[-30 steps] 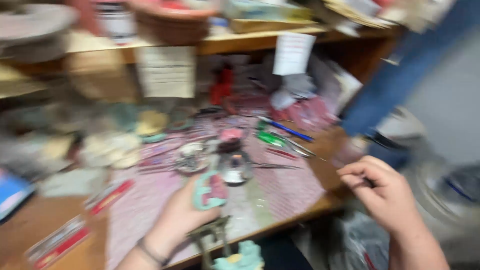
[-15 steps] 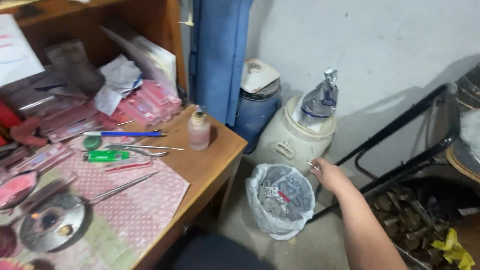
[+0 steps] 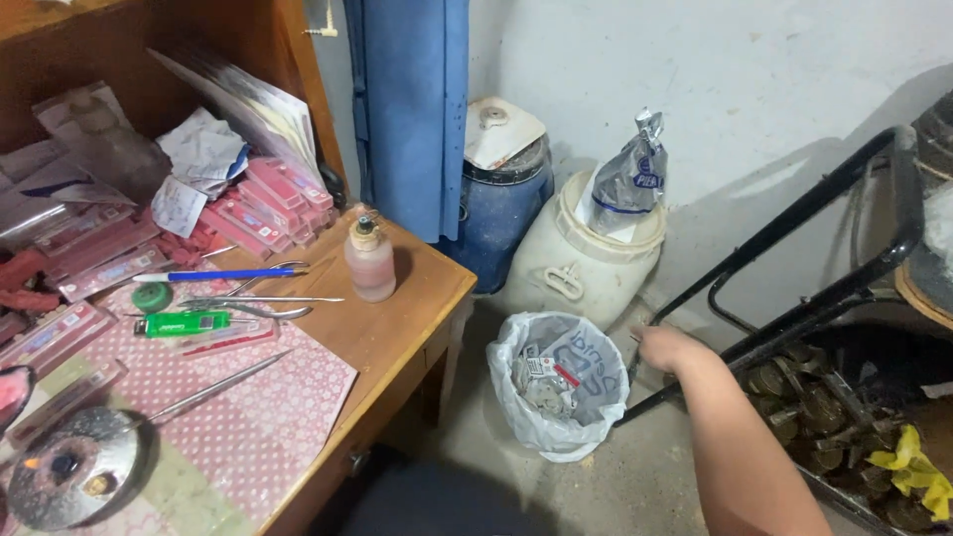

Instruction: A person is refining and applying material to a dental jaw mold using various laboratory tools at a workbench.

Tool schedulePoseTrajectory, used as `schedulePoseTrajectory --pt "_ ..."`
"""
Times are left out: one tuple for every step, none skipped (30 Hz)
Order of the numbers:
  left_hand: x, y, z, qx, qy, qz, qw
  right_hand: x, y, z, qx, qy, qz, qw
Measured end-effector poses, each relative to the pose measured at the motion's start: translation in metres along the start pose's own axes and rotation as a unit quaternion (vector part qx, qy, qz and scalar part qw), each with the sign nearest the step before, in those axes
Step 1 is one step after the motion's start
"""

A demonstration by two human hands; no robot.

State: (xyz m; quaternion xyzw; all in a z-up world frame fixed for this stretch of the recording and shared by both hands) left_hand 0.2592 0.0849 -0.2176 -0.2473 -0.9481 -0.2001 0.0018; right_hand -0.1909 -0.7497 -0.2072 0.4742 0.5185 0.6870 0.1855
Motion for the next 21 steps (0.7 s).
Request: schedulePoseTrajectory --pt "0.002 -0.003 0.005 0.001 0.001 -0.001 1.0 -0.009 -0.005 -0.006 0.013 0.001 0.002 1.0" --pt "0.009 -0.01 0.006 0.001 0.002 -0.006 1.0 -0.024 -0.014 -0.014 0.015 0.007 0.002 1.0" --pt "0.016 -0.015 0.006 0.002 0.003 -0.011 1.0 -0.038 -0.019 -0.02 0.037 0.007 -0.047 0.998" --pt "0.026 -0.016 0.006 0.002 0.004 -0.023 1.0 -0.058 -0.021 -0.018 0.059 0.015 -0.1 0.993" --pt "0.041 -0.03 0.01 0.002 0.005 -0.036 0.999 -0.012 0.027 0.022 0.061 0.028 -0.102 0.993" --pt "0.062 -0.032 0.007 0.0 0.01 -0.053 0.999 0.035 0.049 0.067 0.015 0.051 -0.155 0.986" --pt "0.074 -0.026 -0.007 -0.001 0.014 -0.071 0.997 0.094 0.062 0.108 -0.033 0.074 -0.206 0.975" --pt "0.084 -0.036 -0.044 -0.002 0.019 -0.093 0.995 0.107 0.054 0.137 -0.031 0.098 -0.205 0.973" --pt "0.103 -0.053 -0.079 -0.003 0.024 -0.115 0.993 0.123 0.049 0.168 -0.113 0.19 -0.242 0.945" --pt "0.131 -0.075 -0.113 -0.004 0.029 -0.136 0.99 0.142 0.044 0.195 -0.195 0.275 -0.273 0.901" --pt "0.143 -0.081 -0.144 -0.004 0.036 -0.157 0.987 0.163 0.043 0.231 -0.194 0.296 -0.267 0.896" --pt "0.152 -0.088 -0.172 -0.075 0.096 -0.192 0.974 0.195 0.045 0.267 -0.225 0.451 -0.301 0.81" --pt "0.161 -0.095 -0.201 -0.142 0.158 -0.224 0.951 0.229 0.046 0.297 -0.252 0.589 -0.325 0.696" --pt "0.163 -0.095 -0.205 -0.14 0.163 -0.237 0.947 0.247 0.051 0.322 -0.252 0.601 -0.319 0.688" --pt "0.163 -0.098 -0.211 -0.134 0.137 -0.22 0.957 0.267 0.055 0.346 -0.255 0.656 -0.28 0.653" --pt "0.16 -0.102 -0.218 -0.129 0.108 -0.2 0.965 0.288 0.06 0.368 -0.255 0.706 -0.241 0.615" --pt "0.162 -0.102 -0.227 -0.127 0.112 -0.21 0.963 0.29 0.059 0.377 -0.254 0.714 -0.237 0.608" --pt "0.162 -0.104 -0.234 -0.161 0.143 -0.204 0.955 0.291 0.057 0.386 -0.242 0.73 -0.225 0.598" --pt "0.162 -0.105 -0.242 -0.193 0.174 -0.198 0.945 0.292 0.055 0.394 -0.229 0.746 -0.214 0.587" --pt "0.163 -0.105 -0.242 -0.191 0.178 -0.205 0.943 0.288 0.054 0.394 -0.228 0.752 -0.209 0.582" --pt "0.162 -0.106 -0.242 -0.208 0.179 -0.196 0.942 0.284 0.054 0.394 -0.231 0.755 -0.249 0.561"
Point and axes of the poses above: each hand's wrist, its own x-axis away from the middle knuckle, its own y-axis out of the back of the hand, z = x × y, the point moved 3 cm from there along -x, towards the middle knuckle, and after that the axes turned 12 degrees about -z, right-handed, at the moved point
